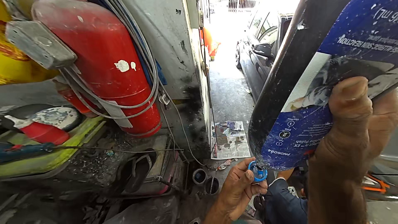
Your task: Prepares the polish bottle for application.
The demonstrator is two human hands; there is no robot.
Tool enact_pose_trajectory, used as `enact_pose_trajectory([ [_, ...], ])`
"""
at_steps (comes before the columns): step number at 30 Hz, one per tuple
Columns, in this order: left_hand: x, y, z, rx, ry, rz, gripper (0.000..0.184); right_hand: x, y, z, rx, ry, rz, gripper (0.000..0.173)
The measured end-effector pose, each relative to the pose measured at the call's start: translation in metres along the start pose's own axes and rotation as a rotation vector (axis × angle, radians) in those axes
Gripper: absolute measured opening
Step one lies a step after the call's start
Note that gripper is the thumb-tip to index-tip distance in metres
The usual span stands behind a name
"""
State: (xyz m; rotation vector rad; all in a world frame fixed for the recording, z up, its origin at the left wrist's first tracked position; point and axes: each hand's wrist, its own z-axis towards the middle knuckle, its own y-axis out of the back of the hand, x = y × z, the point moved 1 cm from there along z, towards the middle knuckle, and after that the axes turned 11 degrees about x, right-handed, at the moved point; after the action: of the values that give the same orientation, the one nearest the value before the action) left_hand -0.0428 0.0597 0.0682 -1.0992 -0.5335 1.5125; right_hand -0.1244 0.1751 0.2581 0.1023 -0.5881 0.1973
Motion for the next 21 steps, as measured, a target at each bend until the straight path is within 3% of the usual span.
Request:
enact_pose_trajectory([
  [21, -0.0071, -0.0024, 0.0020, 0.021, -0.001, -0.015, 0.034, 0.0017, -0.0054, 0.0073, 0.004, 0.013, 0.021, 0.033],
])
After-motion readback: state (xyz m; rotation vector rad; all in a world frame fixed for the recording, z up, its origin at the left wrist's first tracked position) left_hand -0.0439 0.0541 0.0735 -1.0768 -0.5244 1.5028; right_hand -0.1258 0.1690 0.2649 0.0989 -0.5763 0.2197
